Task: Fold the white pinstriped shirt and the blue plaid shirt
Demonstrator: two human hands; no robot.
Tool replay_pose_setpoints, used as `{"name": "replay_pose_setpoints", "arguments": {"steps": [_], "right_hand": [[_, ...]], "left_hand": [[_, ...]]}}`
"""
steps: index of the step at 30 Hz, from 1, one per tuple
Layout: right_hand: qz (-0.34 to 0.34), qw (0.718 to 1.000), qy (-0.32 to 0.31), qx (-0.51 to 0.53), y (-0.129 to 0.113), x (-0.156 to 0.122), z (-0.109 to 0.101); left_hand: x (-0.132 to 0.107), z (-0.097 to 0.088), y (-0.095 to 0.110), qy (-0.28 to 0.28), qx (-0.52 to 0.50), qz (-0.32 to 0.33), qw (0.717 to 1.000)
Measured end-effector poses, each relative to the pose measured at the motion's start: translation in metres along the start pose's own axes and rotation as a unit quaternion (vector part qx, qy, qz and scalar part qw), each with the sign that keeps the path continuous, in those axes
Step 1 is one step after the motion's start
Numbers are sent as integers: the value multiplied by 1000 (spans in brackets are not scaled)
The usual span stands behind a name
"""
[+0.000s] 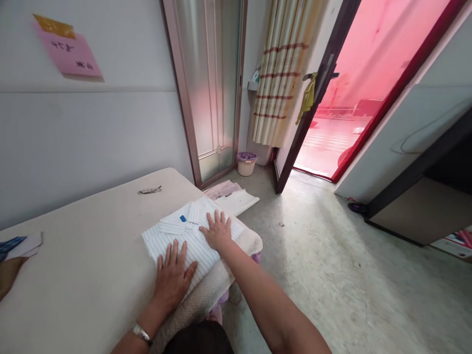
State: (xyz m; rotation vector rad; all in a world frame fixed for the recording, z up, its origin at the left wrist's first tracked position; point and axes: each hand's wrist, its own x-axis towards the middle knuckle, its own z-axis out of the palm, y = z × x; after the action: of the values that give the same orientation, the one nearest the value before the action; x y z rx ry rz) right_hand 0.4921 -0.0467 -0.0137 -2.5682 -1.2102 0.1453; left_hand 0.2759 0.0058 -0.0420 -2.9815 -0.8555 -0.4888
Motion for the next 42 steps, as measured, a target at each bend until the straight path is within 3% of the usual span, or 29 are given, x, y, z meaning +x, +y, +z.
{"name": "replay_pose_setpoints", "arguments": {"steps": [5,8,10,13,15,18,21,24,26,28,31,34,42], "right_hand": [[6,1000,9,-2,8,-2,20],[13,1000,-6,-6,2,1,13],[28,998,-48,-12,-3,1,-2],[54,991,-118,-19,-16,-10,-33],[58,990,-129,-24,-32,-29,-50],[3,993,-113,-40,-78,-77,-62],[-117,982,-140,-58,-151,-134,-56],[-239,945,-212,-74,-236,-180,-35],[-318,904,-266,-104,-285,-198,-13],[-363,874,-297,-125,-318,-207,12],[-371,882,-261,-124,-337,-207,45],[-387,889,-215,-114,-337,-200,64],[-415,879,-218,-92,-327,-199,80]], "left_hand": [[1,17,-4,2,6,-5,1000],[7,15,-2,-5,9,-4,1000],[2,7,0,-27,6,-3,1000],[-32,-15,-13,-75,1,-5,997],[-75,-36,-41,-101,14,-32,994],[-154,-74,-107,-136,66,-107,983],[-216,-117,-175,-161,109,-206,959],[-242,-146,-221,-171,83,-254,948],[-246,-153,-235,-152,41,-265,951],[-245,-149,-238,-120,10,-280,952],[-238,-136,-225,-96,16,-295,950],[-226,-131,-207,-100,17,-290,952],[-225,-153,-189,-135,-16,-284,949]]}}
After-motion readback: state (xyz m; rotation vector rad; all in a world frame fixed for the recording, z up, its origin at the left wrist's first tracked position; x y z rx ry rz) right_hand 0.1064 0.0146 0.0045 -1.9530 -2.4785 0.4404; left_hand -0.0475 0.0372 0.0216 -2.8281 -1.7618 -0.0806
